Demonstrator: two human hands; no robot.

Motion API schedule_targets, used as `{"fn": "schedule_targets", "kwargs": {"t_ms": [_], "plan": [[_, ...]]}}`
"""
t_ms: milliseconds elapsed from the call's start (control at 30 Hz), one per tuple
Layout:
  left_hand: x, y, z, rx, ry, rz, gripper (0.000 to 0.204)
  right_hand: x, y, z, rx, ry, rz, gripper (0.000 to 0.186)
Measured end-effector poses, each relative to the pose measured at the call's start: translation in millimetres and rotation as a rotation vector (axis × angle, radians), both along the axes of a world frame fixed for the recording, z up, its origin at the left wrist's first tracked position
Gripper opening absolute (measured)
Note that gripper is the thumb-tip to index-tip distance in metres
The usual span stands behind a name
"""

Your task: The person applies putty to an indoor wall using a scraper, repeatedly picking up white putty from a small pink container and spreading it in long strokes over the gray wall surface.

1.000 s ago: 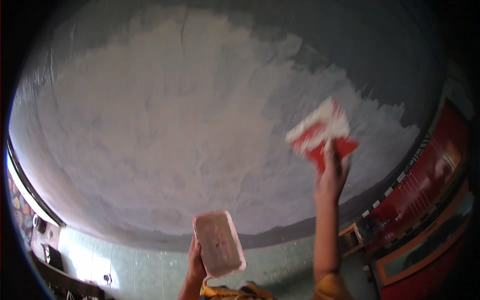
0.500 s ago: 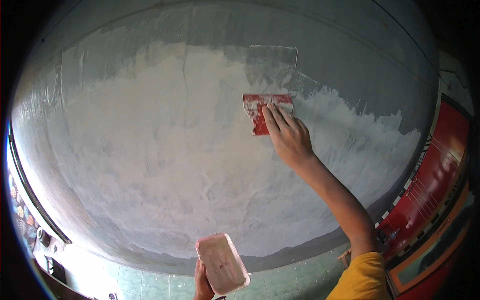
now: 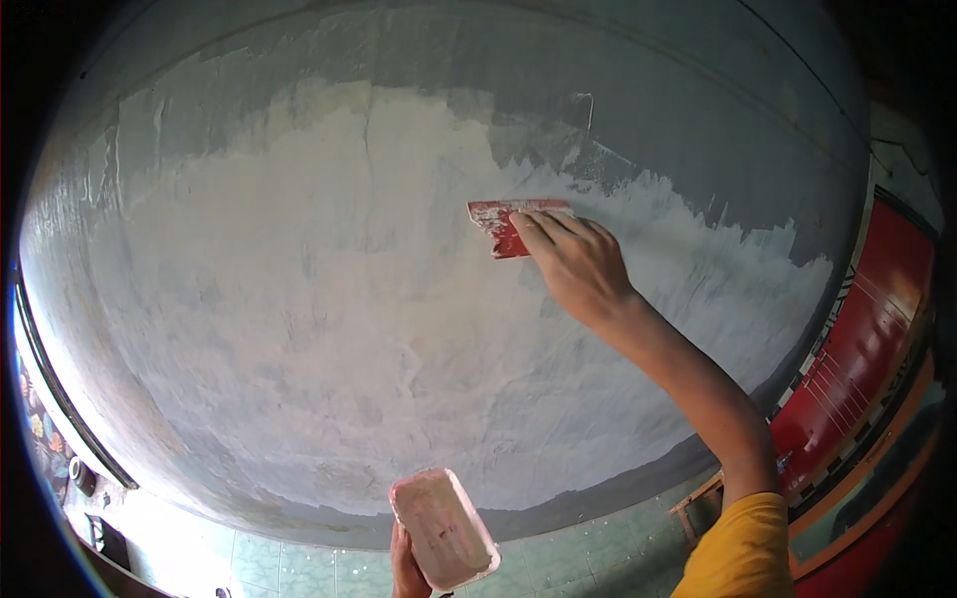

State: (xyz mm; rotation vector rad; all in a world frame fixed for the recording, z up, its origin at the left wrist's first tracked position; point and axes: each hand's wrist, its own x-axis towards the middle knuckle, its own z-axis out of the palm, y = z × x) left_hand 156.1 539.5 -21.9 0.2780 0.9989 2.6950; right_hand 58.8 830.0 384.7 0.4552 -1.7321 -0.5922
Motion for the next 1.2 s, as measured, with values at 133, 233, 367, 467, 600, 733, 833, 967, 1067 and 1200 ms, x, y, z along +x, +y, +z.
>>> {"fn": "schedule_targets", "kwargs": {"t_ms": [133,233,367,467,600,733,833,967,1067,1200], "plan": [[0.9,0.3,2.2,-0.023,-0.023,-0.003,0.057,28.9,11.9,92.9,-0.294,0.035,0.025,0.034],[0.8,4.1,3.3,-0.037,-0.047,-0.019,0.055,29.2,54.4,155.0,-0.287,0.134,-0.076,0.034],[-0.4,1.1,-9.8,-0.052,-0.157,0.048,0.053,-4.6,70.5,87.7,-0.080,0.168,-0.077,0.035],[-8.3,-8.7,-8.9,-0.043,-0.095,0.010,0.057,-1.8,59.6,9.8,-0.009,0.127,-0.030,0.039],[-8.8,-9.5,8.3,-0.081,0.059,-0.032,0.062,26.0,47.3,37.1,-0.164,-0.056,-0.018,0.039],[-6.4,-3.0,17.4,-0.059,0.051,-0.062,0.061,26.3,58.3,128.9,-0.302,0.013,-0.076,0.041],[-10.6,3.6,13.9,-0.072,-0.009,-0.089,0.062,-18.5,89.3,98.2,-0.100,0.192,-0.134,0.046],[-8.0,-5.5,-2.0,-0.042,-0.103,-0.040,0.060,-17.4,59.4,-19.4,-0.065,0.078,-0.094,0.044],[-6.3,-5.7,4.4,-0.011,-0.030,-0.065,0.061,11.3,47.4,11.3,-0.281,-0.079,0.045,0.038],[-10.6,-1.9,8.2,-0.028,-0.016,-0.140,0.061,30.5,40.6,147.9,-0.318,0.127,-0.106,0.035]]}}
